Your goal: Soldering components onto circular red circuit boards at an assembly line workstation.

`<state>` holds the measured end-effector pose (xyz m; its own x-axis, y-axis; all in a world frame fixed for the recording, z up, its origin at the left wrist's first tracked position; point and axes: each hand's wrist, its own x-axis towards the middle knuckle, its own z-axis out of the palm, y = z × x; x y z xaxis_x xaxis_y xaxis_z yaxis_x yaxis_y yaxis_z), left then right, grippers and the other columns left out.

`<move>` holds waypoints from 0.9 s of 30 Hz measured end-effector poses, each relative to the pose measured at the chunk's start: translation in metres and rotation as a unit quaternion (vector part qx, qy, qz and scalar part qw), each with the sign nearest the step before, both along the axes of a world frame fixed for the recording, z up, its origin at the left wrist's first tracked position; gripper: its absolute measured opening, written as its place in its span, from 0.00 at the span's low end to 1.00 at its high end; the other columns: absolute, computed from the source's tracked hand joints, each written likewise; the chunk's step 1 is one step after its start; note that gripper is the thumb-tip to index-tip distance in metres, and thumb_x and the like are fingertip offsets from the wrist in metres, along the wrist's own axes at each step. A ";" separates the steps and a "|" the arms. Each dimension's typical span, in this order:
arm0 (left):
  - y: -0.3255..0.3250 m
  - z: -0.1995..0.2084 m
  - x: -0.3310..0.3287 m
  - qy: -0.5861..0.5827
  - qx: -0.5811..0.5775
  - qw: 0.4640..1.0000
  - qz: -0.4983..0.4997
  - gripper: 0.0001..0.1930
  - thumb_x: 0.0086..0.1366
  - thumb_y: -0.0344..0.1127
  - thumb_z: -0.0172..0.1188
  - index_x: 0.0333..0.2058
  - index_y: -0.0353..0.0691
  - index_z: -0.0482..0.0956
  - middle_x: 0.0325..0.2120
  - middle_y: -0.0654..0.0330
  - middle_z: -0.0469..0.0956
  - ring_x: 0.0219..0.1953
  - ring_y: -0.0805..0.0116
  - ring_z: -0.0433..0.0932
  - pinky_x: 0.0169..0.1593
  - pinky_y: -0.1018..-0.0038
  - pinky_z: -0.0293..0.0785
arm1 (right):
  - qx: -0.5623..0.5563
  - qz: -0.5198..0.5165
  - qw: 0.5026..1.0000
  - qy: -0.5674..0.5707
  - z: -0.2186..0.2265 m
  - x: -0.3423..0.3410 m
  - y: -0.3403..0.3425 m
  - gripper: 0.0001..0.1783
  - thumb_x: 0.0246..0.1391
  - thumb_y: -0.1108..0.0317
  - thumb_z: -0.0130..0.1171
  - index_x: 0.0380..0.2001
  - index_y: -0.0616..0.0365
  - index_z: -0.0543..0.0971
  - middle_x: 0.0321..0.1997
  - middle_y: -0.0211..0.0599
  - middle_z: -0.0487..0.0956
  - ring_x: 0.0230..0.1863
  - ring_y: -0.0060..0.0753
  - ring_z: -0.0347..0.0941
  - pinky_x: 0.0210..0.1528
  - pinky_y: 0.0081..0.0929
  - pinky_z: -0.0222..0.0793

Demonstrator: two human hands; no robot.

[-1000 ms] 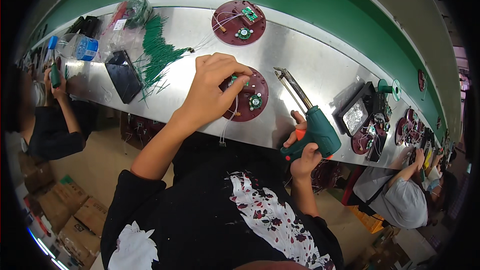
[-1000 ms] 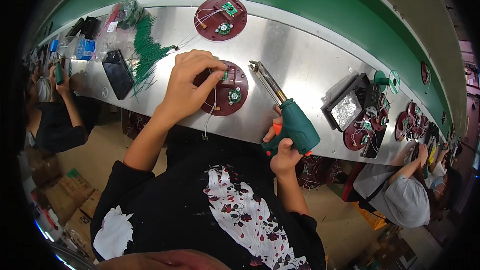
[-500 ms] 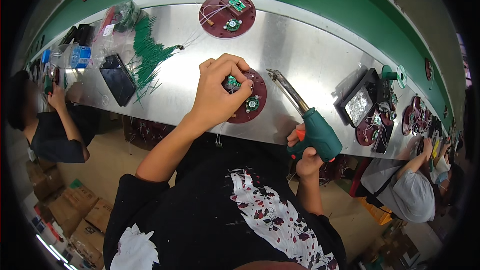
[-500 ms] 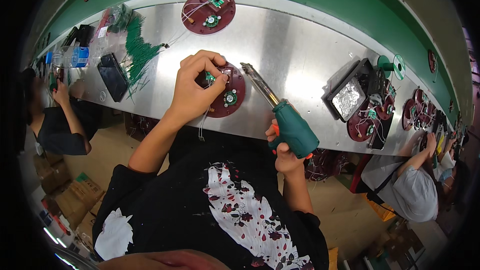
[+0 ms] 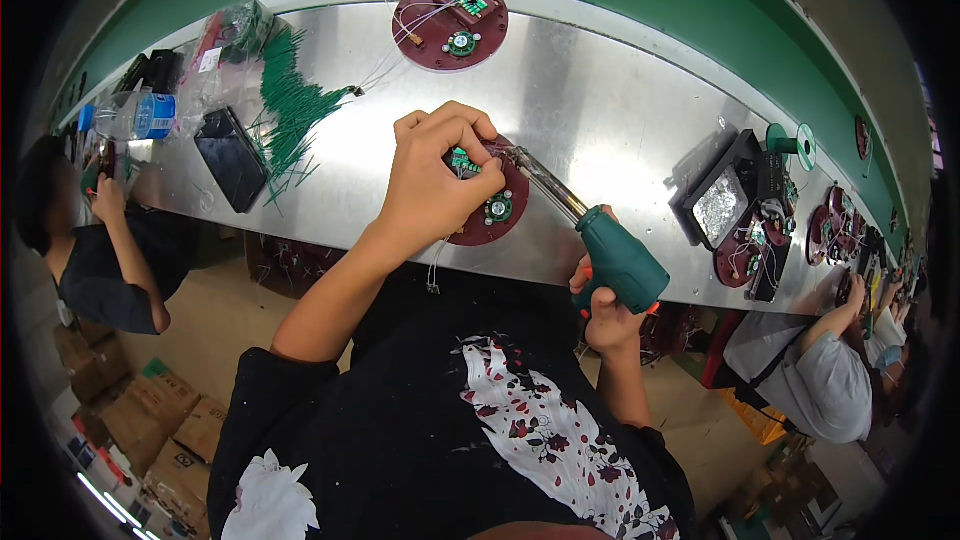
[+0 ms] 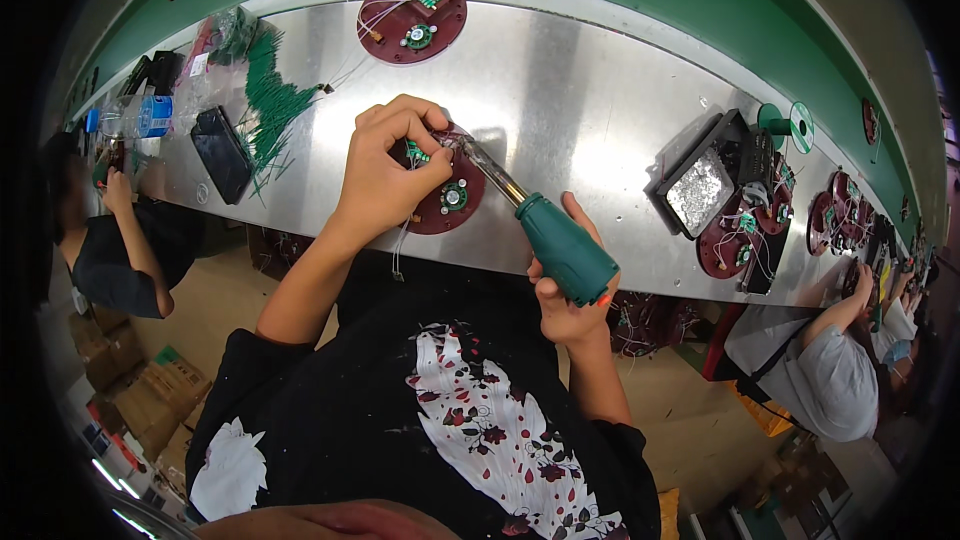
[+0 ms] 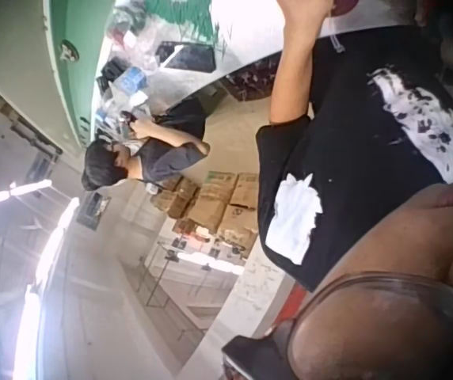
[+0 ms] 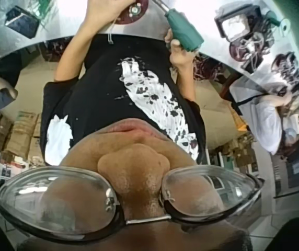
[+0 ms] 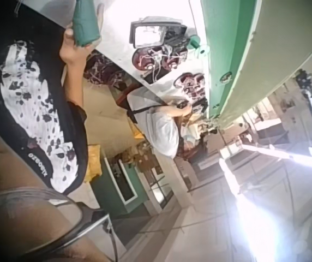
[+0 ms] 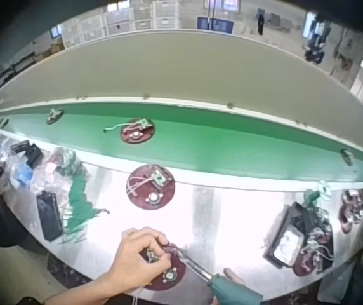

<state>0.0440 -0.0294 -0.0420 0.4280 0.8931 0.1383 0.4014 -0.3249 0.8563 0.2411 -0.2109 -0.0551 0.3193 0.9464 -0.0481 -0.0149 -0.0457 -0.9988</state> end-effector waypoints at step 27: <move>0.007 -0.001 0.002 -0.021 -0.012 1.000 -0.020 0.08 0.46 0.23 0.66 0.19 0.32 0.73 0.34 0.57 0.81 0.34 0.68 0.79 0.41 0.75 0.74 | 0.067 -0.019 0.995 -0.078 -0.002 -0.004 -0.006 0.41 0.66 0.34 0.52 0.51 0.70 0.75 0.35 0.38 0.79 0.27 0.26 0.74 0.27 0.23 0.69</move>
<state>0.0461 -0.0224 -0.0431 0.4570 0.8791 0.1351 0.3526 -0.3185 0.8799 0.2366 -0.2166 -0.0574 0.3490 0.9281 0.1297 0.1412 0.0848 -0.9863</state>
